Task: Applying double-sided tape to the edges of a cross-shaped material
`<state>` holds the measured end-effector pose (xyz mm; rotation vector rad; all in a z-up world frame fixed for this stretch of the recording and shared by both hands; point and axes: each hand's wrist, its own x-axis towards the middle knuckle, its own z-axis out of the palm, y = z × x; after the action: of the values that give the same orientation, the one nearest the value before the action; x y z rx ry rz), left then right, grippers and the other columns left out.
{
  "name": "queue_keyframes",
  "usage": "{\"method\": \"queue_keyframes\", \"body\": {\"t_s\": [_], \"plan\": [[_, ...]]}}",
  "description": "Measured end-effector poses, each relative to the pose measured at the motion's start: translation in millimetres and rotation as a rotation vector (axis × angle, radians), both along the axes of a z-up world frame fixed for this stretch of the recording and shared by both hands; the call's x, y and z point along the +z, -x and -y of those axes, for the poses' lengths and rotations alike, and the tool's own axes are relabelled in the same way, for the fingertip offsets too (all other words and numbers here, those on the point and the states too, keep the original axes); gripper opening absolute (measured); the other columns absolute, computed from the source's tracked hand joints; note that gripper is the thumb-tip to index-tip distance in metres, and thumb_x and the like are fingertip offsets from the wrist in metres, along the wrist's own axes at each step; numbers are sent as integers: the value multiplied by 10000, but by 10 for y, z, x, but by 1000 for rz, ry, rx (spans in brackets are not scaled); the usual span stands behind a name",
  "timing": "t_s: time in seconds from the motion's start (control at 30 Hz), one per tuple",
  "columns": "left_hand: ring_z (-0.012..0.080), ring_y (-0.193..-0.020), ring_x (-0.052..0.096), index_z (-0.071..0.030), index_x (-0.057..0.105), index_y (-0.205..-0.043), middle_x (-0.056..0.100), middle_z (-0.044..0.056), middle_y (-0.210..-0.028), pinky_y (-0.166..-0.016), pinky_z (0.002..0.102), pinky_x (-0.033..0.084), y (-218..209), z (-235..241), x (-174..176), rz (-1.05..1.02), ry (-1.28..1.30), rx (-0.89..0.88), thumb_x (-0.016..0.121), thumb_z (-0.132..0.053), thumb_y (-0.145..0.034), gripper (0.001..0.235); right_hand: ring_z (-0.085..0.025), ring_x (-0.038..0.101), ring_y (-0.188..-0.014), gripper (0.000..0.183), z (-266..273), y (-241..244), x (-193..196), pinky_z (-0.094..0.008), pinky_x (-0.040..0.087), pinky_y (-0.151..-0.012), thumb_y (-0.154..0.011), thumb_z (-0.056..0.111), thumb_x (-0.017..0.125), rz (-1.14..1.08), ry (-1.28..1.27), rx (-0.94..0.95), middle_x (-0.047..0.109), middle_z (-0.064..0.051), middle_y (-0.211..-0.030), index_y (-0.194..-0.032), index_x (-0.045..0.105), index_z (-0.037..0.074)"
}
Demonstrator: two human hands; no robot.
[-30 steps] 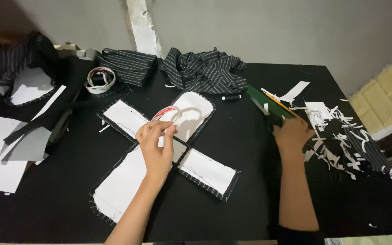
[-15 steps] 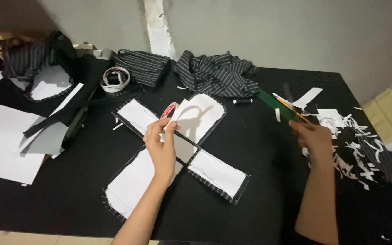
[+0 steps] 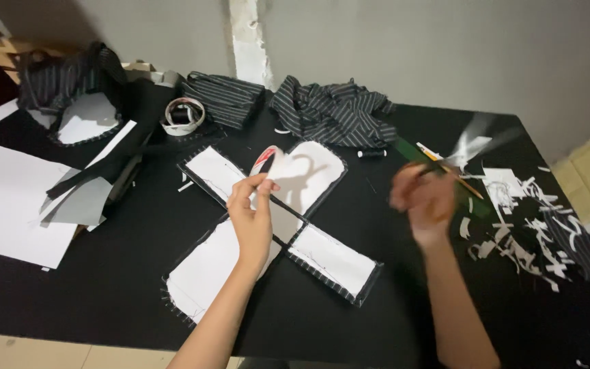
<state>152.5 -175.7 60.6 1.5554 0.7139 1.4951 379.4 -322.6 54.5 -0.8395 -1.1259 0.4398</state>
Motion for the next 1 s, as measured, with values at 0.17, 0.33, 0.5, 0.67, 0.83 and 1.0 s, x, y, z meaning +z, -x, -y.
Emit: {"method": "queue_keyframes", "body": {"t_s": [0.17, 0.33, 0.5, 0.67, 0.83, 1.0], "plan": [[188, -927, 540, -130, 678, -842, 664, -12, -688, -940, 372, 263, 22, 42, -19, -55, -13, -44, 609, -160, -913, 103, -224, 644, -666, 352, -212, 296, -482, -313, 477, -649, -768, 479, 639, 1267, 767, -598, 626, -10, -674, -851, 528, 156], [185, -965, 541, -138, 685, -831, 667, -17, -700, -966, 394, 243, -48, 31, -145, -89, -48, -144, 634, -179, -896, 92, -268, 641, -637, 512, -231, 694, -163, -356, 473, -599, -669, 646, 711, 976, 768, -469, 571, -19, -604, -721, 529, 171], [154, -934, 561, -144, 673, -823, 649, -32, -664, -955, 350, 245, -49, 80, -112, -133, -93, -251, 639, -185, -896, 91, -269, 625, -567, 524, -220, 713, -147, -338, 486, -579, -671, 617, 726, 1034, 687, -530, 550, -29, -500, -620, 518, 139], [162, -943, 559, -140, 666, -831, 645, -20, -680, -965, 361, 245, -9, 50, -101, -117, -62, -220, 619, -200, -912, 111, -289, 618, -572, 453, -202, 667, -81, -346, 469, -554, -680, 495, 776, 894, 756, -509, 563, -69, -500, -634, 527, 119], [151, -896, 552, -126, 677, -859, 627, -15, -646, -937, 336, 243, -9, 52, -99, -98, -60, -227, 617, -182, -915, 99, -289, 621, -577, 450, -190, 696, -74, -343, 477, -575, -691, 483, 764, 870, 767, -462, 562, -84, -510, -626, 532, 103], [128, -909, 554, -155, 672, -823, 629, -37, -662, -927, 324, 246, -57, 46, -188, -139, -117, -266, 639, -214, -899, 102, -289, 620, -556, 541, -215, 729, -84, -351, 489, -586, -669, 597, 737, 1039, 676, -544, 532, -73, -481, -602, 509, 111]]}}
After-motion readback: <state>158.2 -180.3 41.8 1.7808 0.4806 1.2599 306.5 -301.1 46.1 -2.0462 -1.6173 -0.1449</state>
